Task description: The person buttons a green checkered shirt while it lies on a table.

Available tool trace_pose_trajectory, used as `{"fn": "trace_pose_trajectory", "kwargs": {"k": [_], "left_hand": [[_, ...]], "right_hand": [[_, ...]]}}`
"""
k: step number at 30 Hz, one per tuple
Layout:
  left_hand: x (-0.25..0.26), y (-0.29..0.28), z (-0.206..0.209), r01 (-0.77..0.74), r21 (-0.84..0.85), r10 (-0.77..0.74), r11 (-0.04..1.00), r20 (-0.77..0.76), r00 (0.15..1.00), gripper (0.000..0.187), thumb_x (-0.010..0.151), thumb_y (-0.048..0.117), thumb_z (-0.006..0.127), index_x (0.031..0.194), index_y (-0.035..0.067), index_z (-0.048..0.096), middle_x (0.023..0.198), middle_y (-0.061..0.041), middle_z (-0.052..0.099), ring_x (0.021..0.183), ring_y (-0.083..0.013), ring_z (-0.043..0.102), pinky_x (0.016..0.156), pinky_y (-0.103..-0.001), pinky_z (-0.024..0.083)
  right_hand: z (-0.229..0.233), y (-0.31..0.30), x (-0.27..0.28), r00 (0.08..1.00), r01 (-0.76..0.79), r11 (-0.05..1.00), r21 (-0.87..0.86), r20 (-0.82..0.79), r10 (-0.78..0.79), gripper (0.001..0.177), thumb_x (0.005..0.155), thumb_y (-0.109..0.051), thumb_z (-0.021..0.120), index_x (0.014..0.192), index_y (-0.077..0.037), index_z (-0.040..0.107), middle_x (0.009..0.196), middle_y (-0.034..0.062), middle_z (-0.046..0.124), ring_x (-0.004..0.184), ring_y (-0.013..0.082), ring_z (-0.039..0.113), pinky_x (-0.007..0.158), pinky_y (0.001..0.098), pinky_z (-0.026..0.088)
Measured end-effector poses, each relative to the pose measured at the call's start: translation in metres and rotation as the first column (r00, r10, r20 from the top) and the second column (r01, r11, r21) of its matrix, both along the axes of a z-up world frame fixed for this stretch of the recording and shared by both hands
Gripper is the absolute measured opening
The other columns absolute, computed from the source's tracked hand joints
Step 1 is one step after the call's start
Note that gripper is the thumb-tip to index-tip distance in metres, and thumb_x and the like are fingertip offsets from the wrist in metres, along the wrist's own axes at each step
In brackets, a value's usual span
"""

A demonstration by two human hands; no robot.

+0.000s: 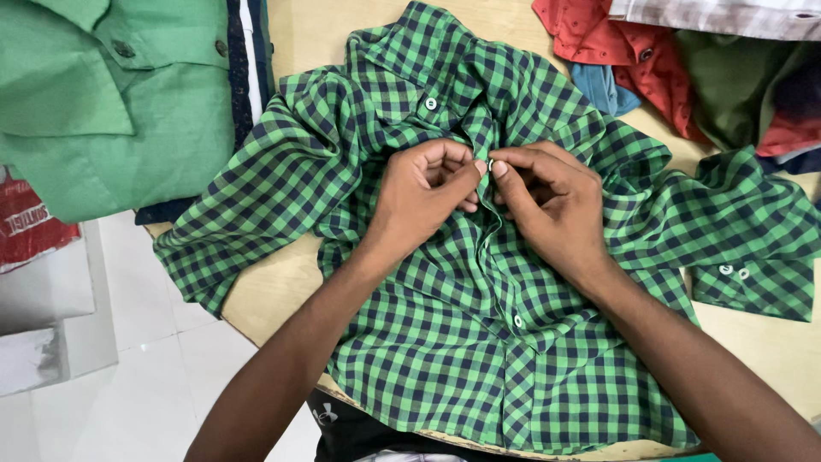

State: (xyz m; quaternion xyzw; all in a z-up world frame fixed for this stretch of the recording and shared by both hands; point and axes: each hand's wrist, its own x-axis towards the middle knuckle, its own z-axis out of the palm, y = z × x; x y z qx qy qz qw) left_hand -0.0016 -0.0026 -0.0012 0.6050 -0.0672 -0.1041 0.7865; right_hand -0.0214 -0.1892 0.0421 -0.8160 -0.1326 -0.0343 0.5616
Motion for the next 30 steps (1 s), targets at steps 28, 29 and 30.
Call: {"fn": "trace_pose_trajectory", "kwargs": {"k": [28, 29, 30], "left_hand": [[0.009, 0.074, 0.067, -0.838, 0.521, 0.110, 0.164, 0.834, 0.540, 0.056, 0.092, 0.028, 0.083, 0.133, -0.003, 0.060, 0.131, -0.020, 0.059, 0.126, -0.0388, 0.052, 0.108, -0.053, 0.040], [0.007, 0.078, 0.066, -0.833, 0.538, 0.071, 0.132, 0.833, 0.549, 0.056, 0.092, 0.030, 0.083, 0.132, -0.002, 0.060, 0.129, -0.019, 0.059, 0.125, -0.0384, 0.051, 0.108, -0.053, 0.040], [0.006, 0.081, 0.065, -0.828, 0.553, 0.031, 0.098, 0.829, 0.558, 0.056, 0.092, 0.033, 0.082, 0.131, -0.002, 0.061, 0.127, -0.018, 0.059, 0.124, -0.0381, 0.051, 0.108, -0.052, 0.040]], "right_hand": [[0.008, -0.040, 0.032, 0.880, 0.415, 0.735, -0.537, 0.443, -0.172, 0.042, 0.110, -0.023, 0.068, 0.144, -0.002, 0.055, 0.141, 0.0202, 0.056, 0.111, 0.0437, 0.066, 0.081, 0.0512, 0.057], [0.006, -0.042, 0.034, 0.893, 0.402, 0.744, -0.534, 0.408, -0.190, 0.041, 0.111, -0.023, 0.066, 0.144, -0.001, 0.055, 0.143, 0.0213, 0.056, 0.112, 0.0450, 0.065, 0.082, 0.0530, 0.056], [0.005, -0.045, 0.037, 0.894, 0.402, 0.741, -0.538, 0.406, -0.190, 0.038, 0.112, -0.021, 0.064, 0.144, -0.002, 0.056, 0.141, 0.0208, 0.057, 0.112, 0.0447, 0.065, 0.083, 0.0529, 0.056]]}}
